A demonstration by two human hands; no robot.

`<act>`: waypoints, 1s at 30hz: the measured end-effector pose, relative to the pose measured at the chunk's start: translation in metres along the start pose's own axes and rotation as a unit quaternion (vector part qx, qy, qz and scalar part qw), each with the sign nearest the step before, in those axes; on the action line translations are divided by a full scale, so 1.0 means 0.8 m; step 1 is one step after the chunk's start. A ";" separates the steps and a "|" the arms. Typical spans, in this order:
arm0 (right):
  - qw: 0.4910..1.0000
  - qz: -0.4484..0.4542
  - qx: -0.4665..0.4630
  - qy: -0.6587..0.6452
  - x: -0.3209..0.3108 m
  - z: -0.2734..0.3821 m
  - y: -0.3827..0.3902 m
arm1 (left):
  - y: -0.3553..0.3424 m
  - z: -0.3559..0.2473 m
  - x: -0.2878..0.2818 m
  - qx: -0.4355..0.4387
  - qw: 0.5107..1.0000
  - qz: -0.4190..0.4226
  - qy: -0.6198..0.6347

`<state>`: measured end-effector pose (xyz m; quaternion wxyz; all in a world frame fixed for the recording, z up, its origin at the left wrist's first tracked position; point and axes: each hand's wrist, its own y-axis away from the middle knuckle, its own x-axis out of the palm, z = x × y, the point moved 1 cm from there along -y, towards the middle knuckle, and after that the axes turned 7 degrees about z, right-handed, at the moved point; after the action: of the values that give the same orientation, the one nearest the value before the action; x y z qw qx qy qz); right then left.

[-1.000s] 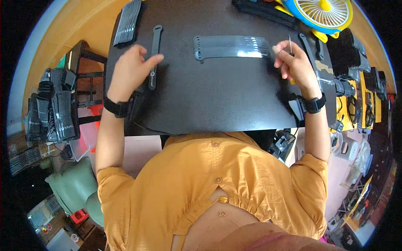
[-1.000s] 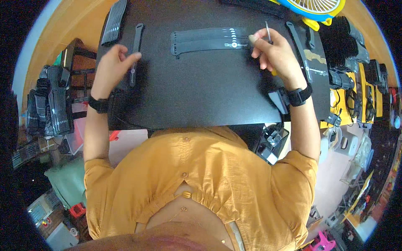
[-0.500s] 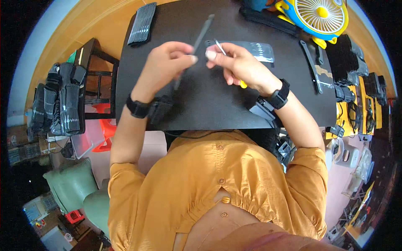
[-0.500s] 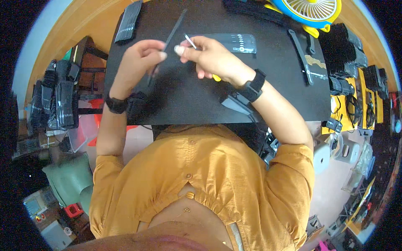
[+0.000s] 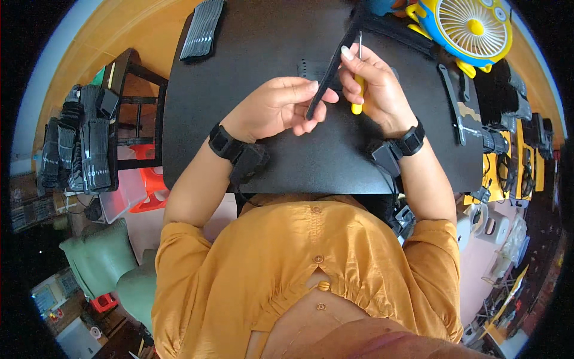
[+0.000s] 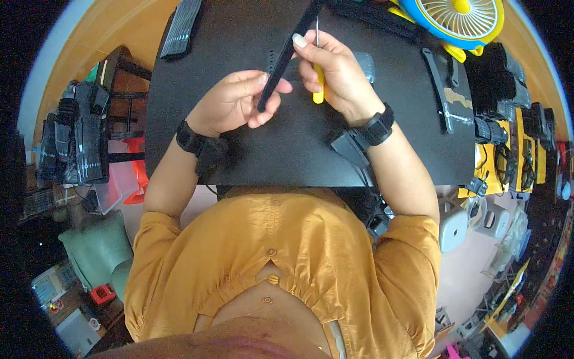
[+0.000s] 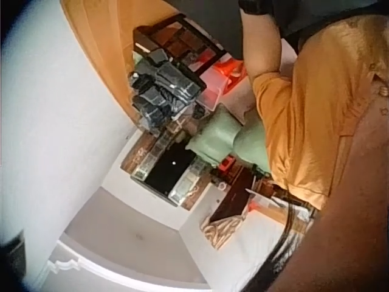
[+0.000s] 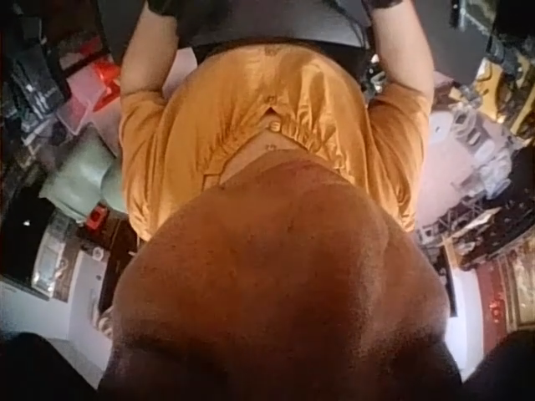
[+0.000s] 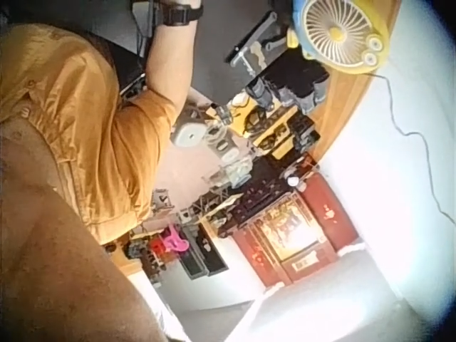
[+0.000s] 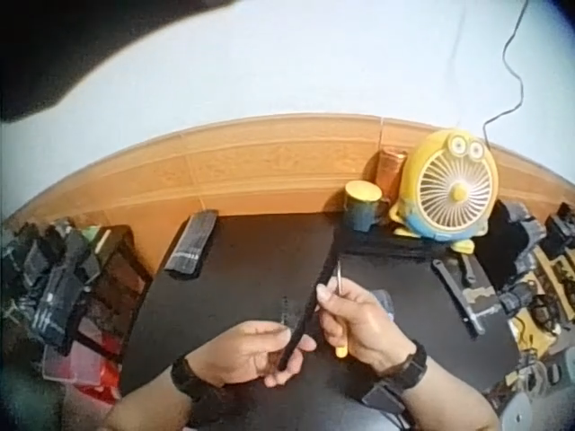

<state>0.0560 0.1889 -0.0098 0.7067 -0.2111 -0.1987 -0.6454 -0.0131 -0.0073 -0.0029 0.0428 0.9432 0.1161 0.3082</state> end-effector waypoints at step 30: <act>0.900 -0.061 -0.051 0.429 0.043 -0.014 0.016 | -0.004 0.005 -0.027 0.135 0.988 -0.016 0.068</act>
<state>0.0719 0.1551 -0.0003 0.6712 0.0635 0.1446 -0.7243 -0.0280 -0.0094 -0.0192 -0.0880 0.9151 0.1740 0.3529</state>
